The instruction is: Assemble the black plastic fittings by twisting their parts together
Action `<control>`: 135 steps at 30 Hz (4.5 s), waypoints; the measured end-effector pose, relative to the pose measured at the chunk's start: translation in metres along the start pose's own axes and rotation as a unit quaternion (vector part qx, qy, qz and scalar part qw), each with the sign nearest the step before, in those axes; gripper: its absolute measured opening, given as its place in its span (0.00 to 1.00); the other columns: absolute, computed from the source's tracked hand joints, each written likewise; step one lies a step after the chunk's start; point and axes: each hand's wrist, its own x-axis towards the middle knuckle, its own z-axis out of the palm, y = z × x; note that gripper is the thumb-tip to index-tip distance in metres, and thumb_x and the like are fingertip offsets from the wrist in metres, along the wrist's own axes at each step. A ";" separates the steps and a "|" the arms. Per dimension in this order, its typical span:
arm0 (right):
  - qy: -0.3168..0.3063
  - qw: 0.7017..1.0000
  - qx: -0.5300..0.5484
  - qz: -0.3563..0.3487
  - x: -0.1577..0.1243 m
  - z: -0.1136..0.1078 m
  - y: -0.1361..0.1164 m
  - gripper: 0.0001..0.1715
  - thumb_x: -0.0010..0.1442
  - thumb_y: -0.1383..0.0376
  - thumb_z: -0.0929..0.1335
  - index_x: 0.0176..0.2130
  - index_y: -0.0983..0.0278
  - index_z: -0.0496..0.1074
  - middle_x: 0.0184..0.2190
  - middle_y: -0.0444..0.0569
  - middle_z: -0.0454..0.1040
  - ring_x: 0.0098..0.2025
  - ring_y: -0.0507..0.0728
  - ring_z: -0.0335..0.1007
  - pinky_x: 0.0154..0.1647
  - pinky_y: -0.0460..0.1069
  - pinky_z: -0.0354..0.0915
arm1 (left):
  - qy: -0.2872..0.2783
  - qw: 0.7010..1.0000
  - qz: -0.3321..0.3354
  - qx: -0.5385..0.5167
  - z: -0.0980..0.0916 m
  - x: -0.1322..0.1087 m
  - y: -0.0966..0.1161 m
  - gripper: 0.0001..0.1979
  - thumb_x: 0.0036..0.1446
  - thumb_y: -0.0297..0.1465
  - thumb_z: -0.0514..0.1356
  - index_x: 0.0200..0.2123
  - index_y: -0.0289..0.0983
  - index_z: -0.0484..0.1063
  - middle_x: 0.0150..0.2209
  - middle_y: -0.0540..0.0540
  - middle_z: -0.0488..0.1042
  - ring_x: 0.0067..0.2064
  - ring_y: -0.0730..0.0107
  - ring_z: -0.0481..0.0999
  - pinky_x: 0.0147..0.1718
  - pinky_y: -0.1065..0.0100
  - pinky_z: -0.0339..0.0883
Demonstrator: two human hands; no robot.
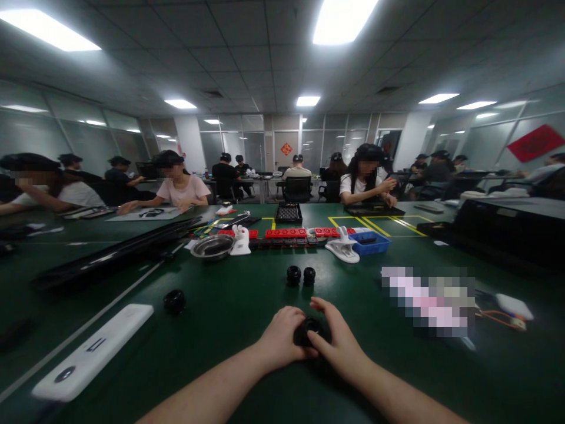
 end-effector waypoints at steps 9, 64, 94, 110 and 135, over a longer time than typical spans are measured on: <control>0.013 0.998 -0.017 0.052 0.002 0.003 0.004 0.29 0.42 0.67 0.69 0.46 0.64 0.60 0.38 0.50 0.66 0.42 0.59 0.63 0.45 0.54 0.60 | -0.001 1.000 -0.008 -0.014 -0.001 0.001 0.003 0.19 0.39 0.39 0.63 0.36 0.37 0.68 0.40 0.45 0.67 0.43 0.60 0.64 0.42 0.64 0.60; 0.002 1.000 -0.013 0.028 0.001 0.005 -0.005 0.32 0.44 0.69 0.66 0.50 0.66 0.57 0.44 0.54 0.63 0.48 0.61 0.60 0.51 0.57 0.56 | 0.014 1.000 0.000 0.027 0.003 -0.002 0.001 0.20 0.40 0.39 0.62 0.38 0.37 0.67 0.42 0.45 0.67 0.43 0.60 0.65 0.43 0.63 0.60; 0.014 0.999 -0.008 0.038 0.000 0.004 0.001 0.31 0.48 0.65 0.65 0.51 0.65 0.55 0.43 0.52 0.64 0.48 0.60 0.60 0.51 0.56 0.56 | 0.011 1.000 -0.002 0.020 0.000 -0.002 0.002 0.20 0.42 0.43 0.61 0.37 0.38 0.67 0.40 0.46 0.67 0.43 0.60 0.65 0.42 0.63 0.59; -0.045 0.998 0.052 -0.010 0.001 0.005 -0.001 0.34 0.44 0.74 0.62 0.51 0.63 0.54 0.43 0.49 0.65 0.47 0.57 0.61 0.51 0.54 0.56 | 0.006 1.000 0.005 0.010 0.002 -0.002 -0.001 0.20 0.42 0.38 0.62 0.40 0.37 0.66 0.42 0.46 0.67 0.44 0.59 0.64 0.43 0.63 0.59; 0.023 0.998 -0.027 0.042 0.004 0.008 0.003 0.28 0.46 0.63 0.67 0.47 0.66 0.59 0.38 0.52 0.66 0.42 0.61 0.64 0.45 0.56 0.60 | 0.013 1.000 0.010 0.023 0.002 -0.001 -0.002 0.22 0.41 0.43 0.62 0.38 0.37 0.67 0.40 0.46 0.67 0.42 0.60 0.65 0.41 0.63 0.61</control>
